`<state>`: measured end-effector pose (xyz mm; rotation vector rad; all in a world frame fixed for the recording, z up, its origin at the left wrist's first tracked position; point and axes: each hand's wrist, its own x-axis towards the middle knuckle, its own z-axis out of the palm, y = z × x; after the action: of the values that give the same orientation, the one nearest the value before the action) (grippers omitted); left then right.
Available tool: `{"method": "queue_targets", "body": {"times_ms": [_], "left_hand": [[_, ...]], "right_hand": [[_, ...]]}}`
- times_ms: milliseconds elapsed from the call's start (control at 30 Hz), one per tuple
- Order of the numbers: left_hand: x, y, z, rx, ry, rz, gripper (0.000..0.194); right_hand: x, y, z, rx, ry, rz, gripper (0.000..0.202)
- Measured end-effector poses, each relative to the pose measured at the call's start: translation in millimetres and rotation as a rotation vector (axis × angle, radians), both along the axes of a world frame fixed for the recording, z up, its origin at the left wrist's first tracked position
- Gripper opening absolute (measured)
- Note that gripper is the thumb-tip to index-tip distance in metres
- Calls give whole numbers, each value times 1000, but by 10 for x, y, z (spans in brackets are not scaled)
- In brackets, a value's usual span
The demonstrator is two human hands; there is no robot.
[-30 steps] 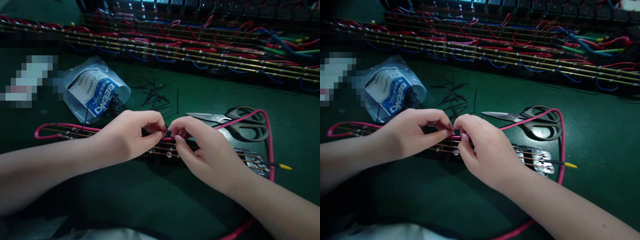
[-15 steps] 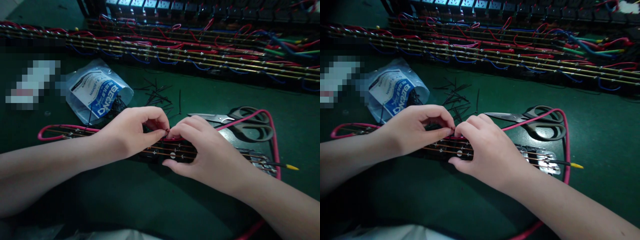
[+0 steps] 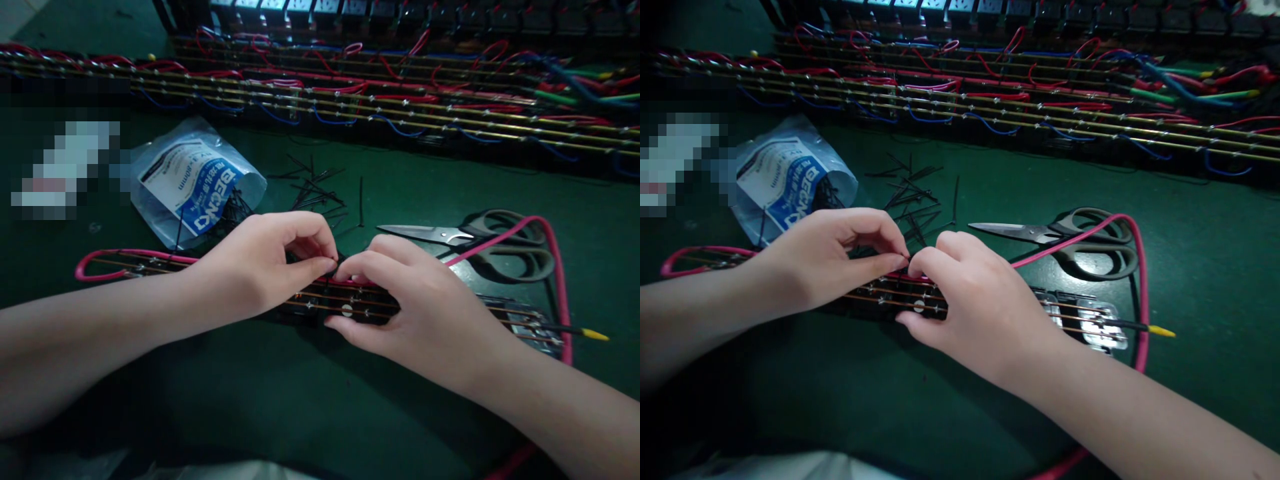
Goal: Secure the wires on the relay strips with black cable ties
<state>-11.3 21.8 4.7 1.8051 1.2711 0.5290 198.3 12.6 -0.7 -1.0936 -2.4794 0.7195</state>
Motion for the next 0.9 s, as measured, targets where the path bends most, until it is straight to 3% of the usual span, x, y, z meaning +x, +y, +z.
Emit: {"method": "queue_targets", "body": {"times_ms": [233, 500, 900], "left_hand": [[-15, -16, -11, 43, 99, 0, 10], [-8, 3, -51, -7, -9, 41, 7], [0, -27, -2, 13, 8, -46, 10]], "right_hand": [[-5, 16, 4, -11, -9, 5, 23], [5, 10, 2, -3, -19, 20, 24], [10, 30, -20, -11, -15, 35, 26]]}}
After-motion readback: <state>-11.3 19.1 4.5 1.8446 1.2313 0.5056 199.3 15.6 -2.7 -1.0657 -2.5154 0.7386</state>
